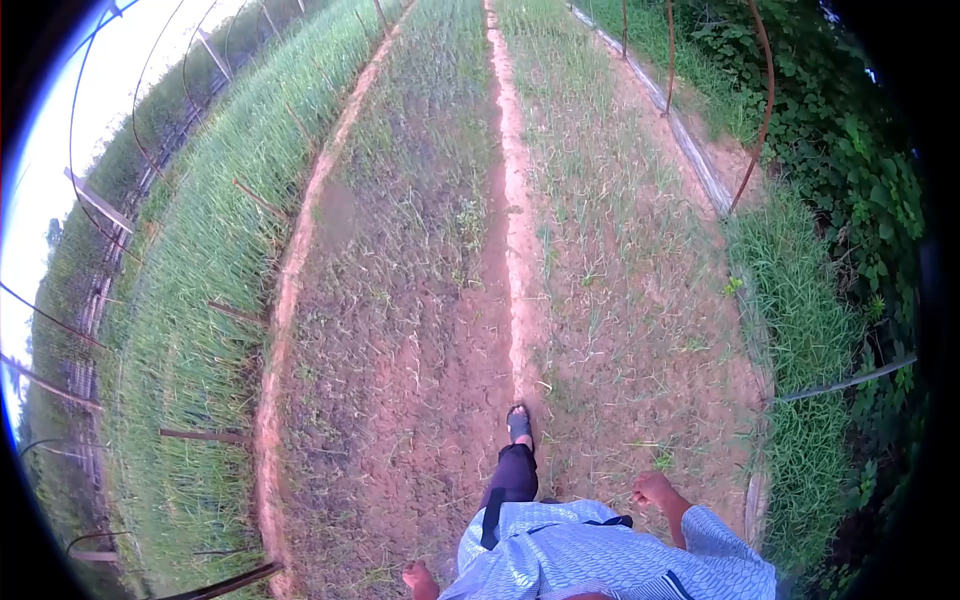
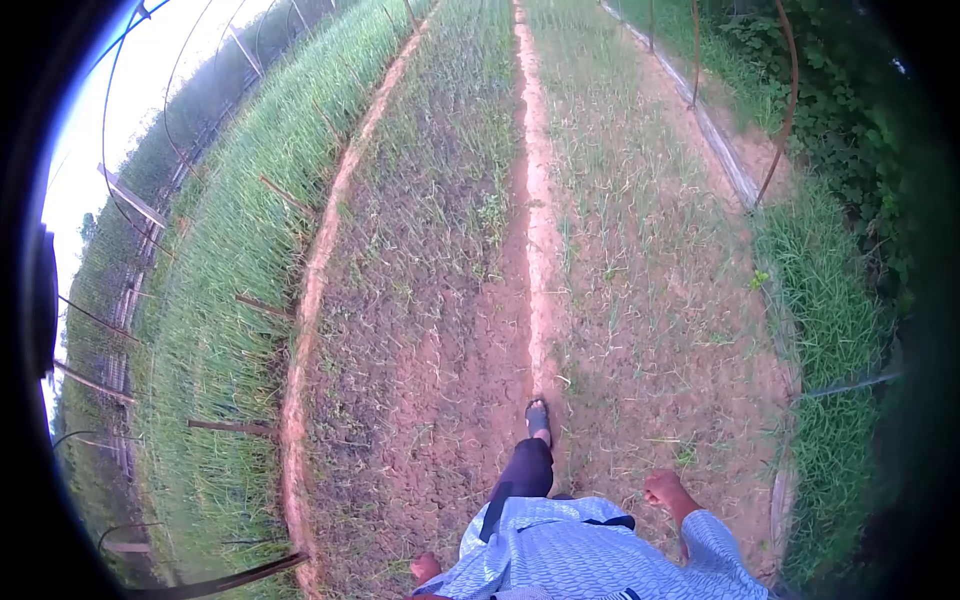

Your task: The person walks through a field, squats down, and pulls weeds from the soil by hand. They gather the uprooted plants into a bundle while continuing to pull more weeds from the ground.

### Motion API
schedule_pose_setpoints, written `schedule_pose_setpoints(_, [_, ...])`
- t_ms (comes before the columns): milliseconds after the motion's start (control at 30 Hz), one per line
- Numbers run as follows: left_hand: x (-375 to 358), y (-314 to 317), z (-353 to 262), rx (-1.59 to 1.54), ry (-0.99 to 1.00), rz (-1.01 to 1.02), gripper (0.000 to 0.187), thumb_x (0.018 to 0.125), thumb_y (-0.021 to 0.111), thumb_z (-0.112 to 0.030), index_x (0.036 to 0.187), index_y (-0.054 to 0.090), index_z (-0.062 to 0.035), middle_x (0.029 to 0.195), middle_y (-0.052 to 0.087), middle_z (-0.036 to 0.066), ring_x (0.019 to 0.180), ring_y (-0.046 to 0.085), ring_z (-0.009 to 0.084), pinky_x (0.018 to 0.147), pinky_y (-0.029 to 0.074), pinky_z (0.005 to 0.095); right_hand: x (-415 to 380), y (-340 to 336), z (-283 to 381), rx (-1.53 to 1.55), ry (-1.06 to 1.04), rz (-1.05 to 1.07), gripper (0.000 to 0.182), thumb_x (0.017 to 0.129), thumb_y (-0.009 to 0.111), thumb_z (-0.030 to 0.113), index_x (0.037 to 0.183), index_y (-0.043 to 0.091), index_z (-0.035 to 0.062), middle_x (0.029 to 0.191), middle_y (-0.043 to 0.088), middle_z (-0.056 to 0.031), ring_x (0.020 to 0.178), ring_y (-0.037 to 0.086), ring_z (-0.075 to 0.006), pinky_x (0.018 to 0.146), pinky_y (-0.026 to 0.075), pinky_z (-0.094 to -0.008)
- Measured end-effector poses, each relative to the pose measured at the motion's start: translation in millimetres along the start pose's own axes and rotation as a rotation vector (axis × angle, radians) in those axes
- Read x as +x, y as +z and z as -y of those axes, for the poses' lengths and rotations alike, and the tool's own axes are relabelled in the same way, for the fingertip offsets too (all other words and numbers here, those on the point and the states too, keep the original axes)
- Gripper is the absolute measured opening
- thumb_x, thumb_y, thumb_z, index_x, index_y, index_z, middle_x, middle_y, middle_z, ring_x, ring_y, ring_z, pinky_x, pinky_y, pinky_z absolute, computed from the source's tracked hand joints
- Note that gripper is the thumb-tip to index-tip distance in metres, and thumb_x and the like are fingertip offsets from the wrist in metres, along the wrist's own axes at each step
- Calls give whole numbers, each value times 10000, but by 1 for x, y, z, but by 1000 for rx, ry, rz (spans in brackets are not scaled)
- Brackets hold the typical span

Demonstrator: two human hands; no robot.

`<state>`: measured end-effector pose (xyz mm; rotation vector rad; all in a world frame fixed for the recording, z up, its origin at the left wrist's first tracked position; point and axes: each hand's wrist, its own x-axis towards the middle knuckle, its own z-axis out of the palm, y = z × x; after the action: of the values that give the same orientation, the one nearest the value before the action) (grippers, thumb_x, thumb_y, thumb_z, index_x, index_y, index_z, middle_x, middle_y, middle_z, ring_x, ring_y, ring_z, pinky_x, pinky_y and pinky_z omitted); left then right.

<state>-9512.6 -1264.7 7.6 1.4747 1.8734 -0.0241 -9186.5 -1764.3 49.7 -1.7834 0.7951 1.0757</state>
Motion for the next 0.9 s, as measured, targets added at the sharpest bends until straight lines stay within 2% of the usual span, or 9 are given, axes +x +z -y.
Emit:
schedule_pose_setpoints(67, [11, 19, -33, -128, -68, 5, 112, 689, 635, -79, 751, 613, 12, 664, 603, 82, 611, 530, 196, 568, 427, 368, 17, -9, 43, 18, -1, -8, 64, 802, 617, 37, 850, 621, -4, 681, 631, -104, 535, 611, -173, 444, 502, -302])
schedule_pose_setpoints(100, [28, 23, -44, 216, 122, 110, 139, 671, 651, -73, 772, 620, 17, 698, 622, 97, 622, 553, 212, 574, 439, 376, 25, -11, 66, 33, -7, 5, 89, 812, 620, 48, 885, 618, -4, 709, 639, -103, 550, 623, -174, 459, 523, -312])
schedule_pose_setpoints(167, [33, 41, -99, 90, 79, 2, 151, 666, 649, -72, 781, 619, 22, 720, 632, 106, 623, 563, 214, 578, 449, 382, 55, -18, 107, 65, -23, 48, 148, 831, 600, 37, 975, 596, 1, 747, 639, -96, 558, 628, -172, 455, 531, -319])
schedule_pose_setpoints(300, [33, 31, -219, -21, 198, -106, 220, 676, 641, -99, 830, 597, 52, 767, 622, 112, 674, 559, 205, 601, 457, 383, 67, -23, 168, 393, -100, -88, 104, 817, 569, -10, 919, 579, 9, 708, 605, -89, 529, 603, -179, 426, 506, -317])
schedule_pose_setpoints(367, [72, 22, -276, 154, 132, 21, 287, 682, 642, -127, 882, 590, 72, 777, 610, 114, 706, 556, 204, 624, 459, 378, 79, -22, 170, 454, -93, -88, 102, 787, 575, -14, 886, 576, 13, 694, 597, -94, 509, 588, -181, 412, 491, -311])
schedule_pose_setpoints(567, [112, 44, -417, -171, 575, -100, 257, 676, 638, -145, 843, 636, 51, 709, 613, 98, 640, 552, 197, 600, 466, 375, 147, -16, 141, 292, 181, 49, 63, 787, 577, -12, 844, 584, 14, 691, 600, -113, 517, 620, -221, 418, 528, -372])
schedule_pose_setpoints(667, [109, 97, -489, 185, 310, -222, 176, 692, 625, -122, 789, 644, 23, 650, 566, 55, 598, 522, 194, 609, 465, 369, 185, -26, 204, 261, 156, -20, 47, 784, 587, 6, 827, 592, 23, 703, 612, -121, 535, 631, -233, 437, 540, -372])
schedule_pose_setpoints(800, [77, 161, -545, 119, 409, 123, 184, 694, 616, -59, 854, 675, 11, 745, 643, 77, 694, 596, 208, 678, 475, 338, 187, -65, 287, 448, 110, -121, 52, 787, 572, -21, 779, 555, 28, 679, 589, -100, 521, 599, -205, 422, 509, -353])
schedule_pose_setpoints(900, [56, 200, -589, 54, 386, 191, 147, 690, 633, -56, 818, 660, 10, 758, 636, 80, 742, 586, 185, 675, 457, 324, 197, -91, 358, 480, 24, -88, 110, 799, 542, -46, 742, 506, 41, 667, 563, -85, 516, 568, -180, 411, 481, -340])
